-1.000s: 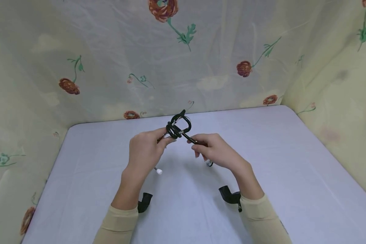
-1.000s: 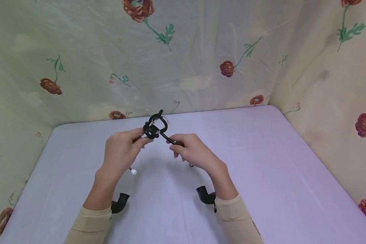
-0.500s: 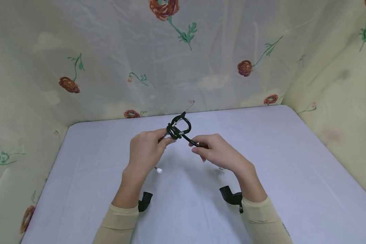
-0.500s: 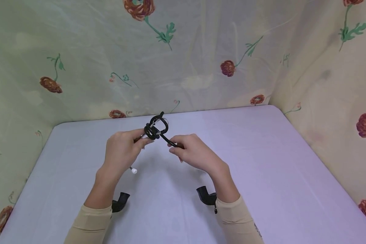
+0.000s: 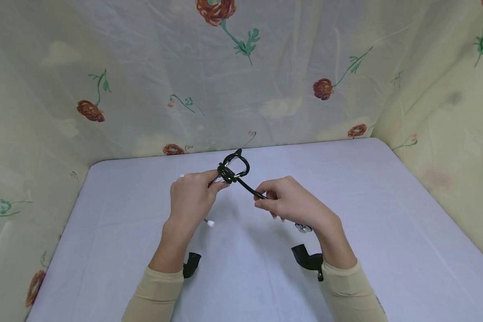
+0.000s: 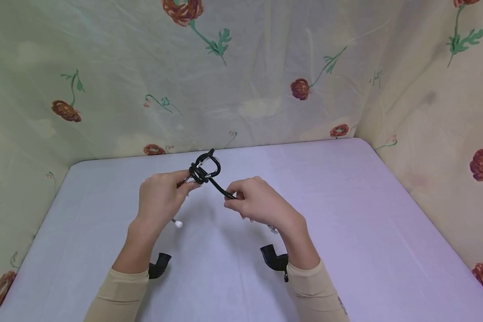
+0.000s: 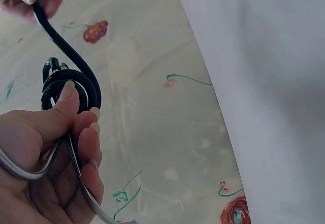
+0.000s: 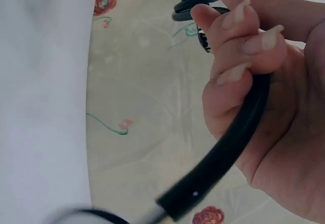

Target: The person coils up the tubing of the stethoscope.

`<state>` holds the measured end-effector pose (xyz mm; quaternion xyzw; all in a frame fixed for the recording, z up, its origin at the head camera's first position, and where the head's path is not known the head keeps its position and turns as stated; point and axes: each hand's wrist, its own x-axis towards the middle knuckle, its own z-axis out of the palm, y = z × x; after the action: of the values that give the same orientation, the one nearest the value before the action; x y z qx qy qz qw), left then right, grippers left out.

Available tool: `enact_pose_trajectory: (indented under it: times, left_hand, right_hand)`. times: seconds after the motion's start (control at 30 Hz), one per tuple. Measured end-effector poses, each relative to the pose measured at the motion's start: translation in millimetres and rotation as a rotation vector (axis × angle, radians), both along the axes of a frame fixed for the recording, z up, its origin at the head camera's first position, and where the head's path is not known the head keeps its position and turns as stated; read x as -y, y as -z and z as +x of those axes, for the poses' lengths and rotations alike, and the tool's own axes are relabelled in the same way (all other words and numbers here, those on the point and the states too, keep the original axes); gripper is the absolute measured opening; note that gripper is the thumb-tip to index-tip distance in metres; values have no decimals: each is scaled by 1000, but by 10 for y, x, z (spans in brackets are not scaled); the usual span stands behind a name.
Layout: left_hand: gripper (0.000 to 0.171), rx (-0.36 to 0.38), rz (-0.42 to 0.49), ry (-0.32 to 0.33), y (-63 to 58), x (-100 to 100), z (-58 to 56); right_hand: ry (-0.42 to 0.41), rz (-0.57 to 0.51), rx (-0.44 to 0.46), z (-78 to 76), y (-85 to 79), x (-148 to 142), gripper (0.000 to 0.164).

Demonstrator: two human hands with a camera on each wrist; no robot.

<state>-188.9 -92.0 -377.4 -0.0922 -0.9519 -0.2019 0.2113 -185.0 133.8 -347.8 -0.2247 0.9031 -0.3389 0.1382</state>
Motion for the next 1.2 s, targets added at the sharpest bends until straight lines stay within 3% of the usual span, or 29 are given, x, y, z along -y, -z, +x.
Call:
enact_pose_trajectory:
  times: [0.27,0.67,0.73,0.9,1.07,1.2]
  left_hand:
    - [20,16,-57,-44,12,20,-20]
    - [20,97,-130,20,70,-115,12]
    - [21,99,-152,63,77,-156,25]
    - [20,89,-209,253,93,-232,50]
    - [19,56,-229,406,105,-260,65]
    - [16,35,-224,467,99,-265,76]
  right_hand:
    - [-30,4,-54,79,-98,-38,15]
    - [1,-90,-190,128,-186,-93,13]
    - [25,-111,-231,132,-192,-90,11]
    - [73,-165,-331,117,-191,-104,6]
    - [96,-225,-309,82,-153,-141,4]
    - [129,-276,-269,36,-114,-185,6]
